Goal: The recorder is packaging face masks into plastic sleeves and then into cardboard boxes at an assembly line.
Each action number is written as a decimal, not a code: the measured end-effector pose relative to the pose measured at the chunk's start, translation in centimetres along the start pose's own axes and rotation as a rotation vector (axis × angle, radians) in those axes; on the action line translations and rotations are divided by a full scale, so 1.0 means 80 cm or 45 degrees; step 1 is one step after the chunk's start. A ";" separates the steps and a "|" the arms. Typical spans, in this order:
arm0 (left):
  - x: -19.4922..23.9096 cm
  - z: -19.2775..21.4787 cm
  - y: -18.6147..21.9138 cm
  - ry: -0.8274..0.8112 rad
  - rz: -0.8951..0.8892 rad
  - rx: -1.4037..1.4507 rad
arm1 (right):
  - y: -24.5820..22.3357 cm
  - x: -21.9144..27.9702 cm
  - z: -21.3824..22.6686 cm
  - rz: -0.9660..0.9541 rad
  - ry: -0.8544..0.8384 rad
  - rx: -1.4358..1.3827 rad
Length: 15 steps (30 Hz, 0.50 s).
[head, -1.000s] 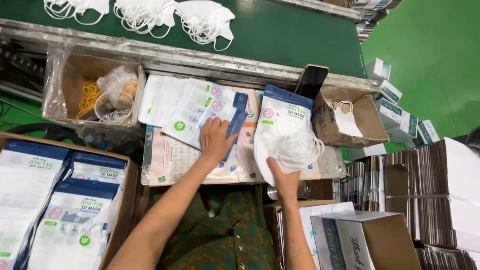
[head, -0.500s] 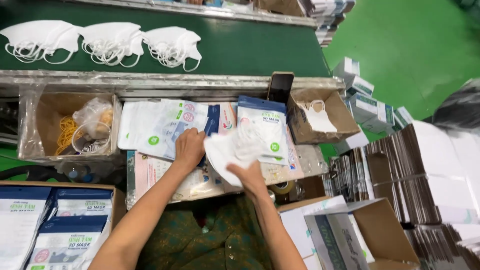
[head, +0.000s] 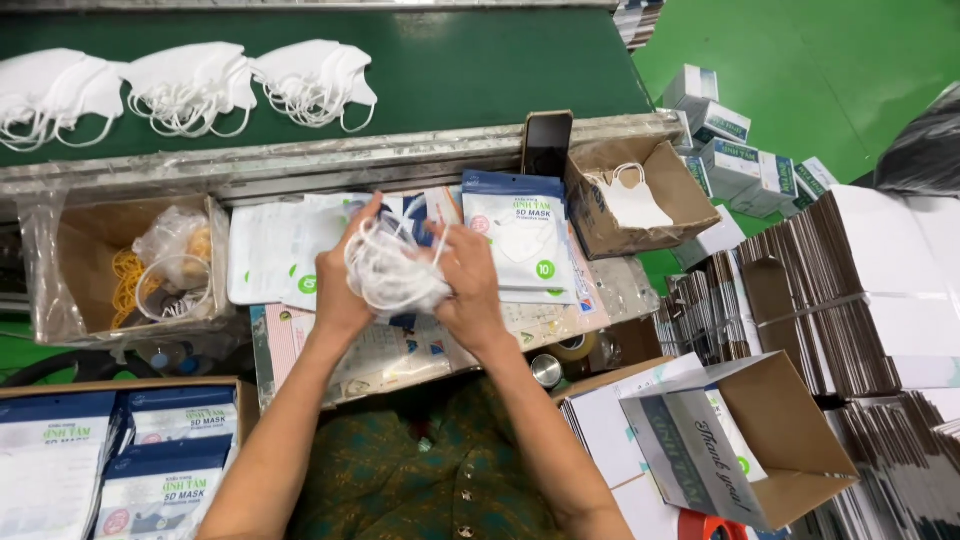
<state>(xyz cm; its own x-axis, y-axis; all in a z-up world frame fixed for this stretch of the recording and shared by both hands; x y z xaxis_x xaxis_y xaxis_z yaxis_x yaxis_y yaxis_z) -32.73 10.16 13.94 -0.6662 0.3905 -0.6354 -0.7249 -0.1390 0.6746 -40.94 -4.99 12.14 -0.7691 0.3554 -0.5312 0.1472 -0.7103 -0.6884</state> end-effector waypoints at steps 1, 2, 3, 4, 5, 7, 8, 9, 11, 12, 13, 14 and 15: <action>-0.002 0.007 0.016 0.102 -0.380 0.026 | -0.016 -0.005 0.016 0.116 0.002 0.046; -0.003 -0.002 0.020 0.104 -0.387 0.026 | 0.012 -0.001 0.013 0.121 0.007 0.046; -0.003 -0.013 0.026 0.033 -0.445 0.157 | 0.042 0.004 0.006 0.061 -0.172 0.169; 0.005 -0.024 0.032 -0.045 -0.487 0.294 | 0.072 0.018 0.001 -0.013 -0.361 0.294; 0.005 -0.028 0.038 -0.049 -0.479 0.300 | 0.078 0.022 0.012 -0.023 -0.366 0.296; 0.009 -0.049 0.037 -0.779 0.272 0.248 | 0.095 0.027 0.027 -0.176 -0.792 0.595; 0.006 -0.044 0.021 -0.769 0.263 0.245 | 0.073 0.017 0.044 -0.164 -0.786 0.600; 0.001 -0.037 0.006 -0.685 0.257 0.275 | 0.052 0.009 0.061 -0.219 -0.846 0.630; -0.021 -0.030 -0.006 -0.598 0.252 0.302 | 0.031 -0.003 0.076 -0.270 -0.907 0.658; -0.031 -0.029 0.009 -0.509 -0.261 0.394 | 0.029 0.002 0.076 -0.336 -0.871 0.577; -0.038 -0.025 0.024 -0.415 -0.775 0.477 | 0.027 0.007 0.075 -0.403 -0.834 0.497; -0.028 -0.030 0.014 -0.406 -0.759 0.473 | 0.028 0.014 0.081 -0.399 -0.853 0.497; -0.019 -0.039 -0.001 -0.591 -0.324 0.553 | 0.028 0.019 0.090 -0.495 -0.814 0.217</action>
<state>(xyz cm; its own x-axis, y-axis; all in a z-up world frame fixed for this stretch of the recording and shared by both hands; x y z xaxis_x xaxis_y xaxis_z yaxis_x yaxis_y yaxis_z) -32.22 6.73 13.68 -0.2696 0.7259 -0.6327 -0.6483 0.3490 0.6767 -46.21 -10.41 13.33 -0.9638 0.2150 0.1580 -0.2652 -0.7083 -0.6542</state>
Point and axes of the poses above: each hand's wrist, its own x-axis away from the middle knuckle, its own z-axis out of the back of the hand, y = z × x, the point moved 2 cm from there along -x, towards the middle knuckle, and after that the axes turned 15 degrees about -z, right-handed, at the moved point
